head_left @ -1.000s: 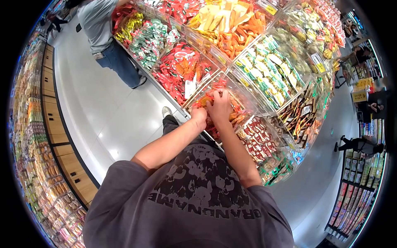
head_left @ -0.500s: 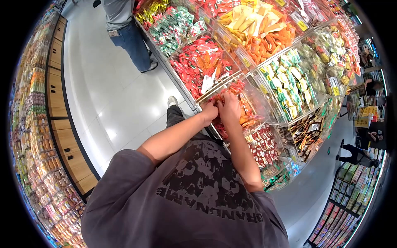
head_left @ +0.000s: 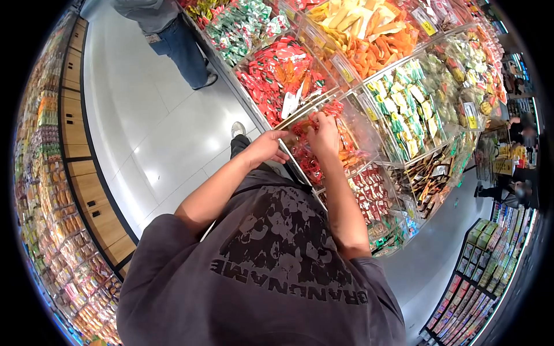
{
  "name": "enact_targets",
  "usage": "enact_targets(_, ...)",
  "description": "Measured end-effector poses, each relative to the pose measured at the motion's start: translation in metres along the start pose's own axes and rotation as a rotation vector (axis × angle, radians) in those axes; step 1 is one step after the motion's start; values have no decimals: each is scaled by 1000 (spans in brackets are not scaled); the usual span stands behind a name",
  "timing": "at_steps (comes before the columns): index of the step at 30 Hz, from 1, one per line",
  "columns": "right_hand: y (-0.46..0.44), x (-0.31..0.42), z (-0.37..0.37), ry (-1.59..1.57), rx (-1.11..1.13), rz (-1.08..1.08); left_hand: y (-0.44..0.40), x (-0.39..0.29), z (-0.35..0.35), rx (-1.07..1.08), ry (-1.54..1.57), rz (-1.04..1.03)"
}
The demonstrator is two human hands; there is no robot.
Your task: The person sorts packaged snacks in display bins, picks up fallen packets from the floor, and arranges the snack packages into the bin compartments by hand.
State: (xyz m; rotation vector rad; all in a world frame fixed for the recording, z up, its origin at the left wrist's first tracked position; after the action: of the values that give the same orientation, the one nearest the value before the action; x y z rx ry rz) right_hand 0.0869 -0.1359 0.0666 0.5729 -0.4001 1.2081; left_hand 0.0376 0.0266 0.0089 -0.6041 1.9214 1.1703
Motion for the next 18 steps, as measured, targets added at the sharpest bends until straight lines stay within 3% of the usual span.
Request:
enact_targets(2,-3,2,1,17,-20,40,-5,7,1,-9,5,6)
enact_targets(4,-5,-4,1,-24,9,-54,-7,6,-12,90,-56,-38)
enact_targets(10,-10,-11,6,-10,-42,-67,-39,48,-41,136,-117,104)
enact_targets(12,-9,-1,8,31,-85,75,-40,59,-58,240,-274,138)
enact_targets(18,-2,4,10,-32,-67,61,-41,55,-60,213,-577,24)
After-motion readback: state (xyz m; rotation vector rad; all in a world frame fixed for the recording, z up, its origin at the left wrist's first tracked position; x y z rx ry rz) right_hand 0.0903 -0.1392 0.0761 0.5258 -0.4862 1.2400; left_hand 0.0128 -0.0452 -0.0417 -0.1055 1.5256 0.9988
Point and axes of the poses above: each hand's wrist, its own y-axis away from the middle knuckle, its own z-axis out of the back of the hand, x = y × z, the point moved 10 cm from there along -y, towards the middle knuckle, and after that the axes turned 10 degrees about -z, right-handed, at the moved point
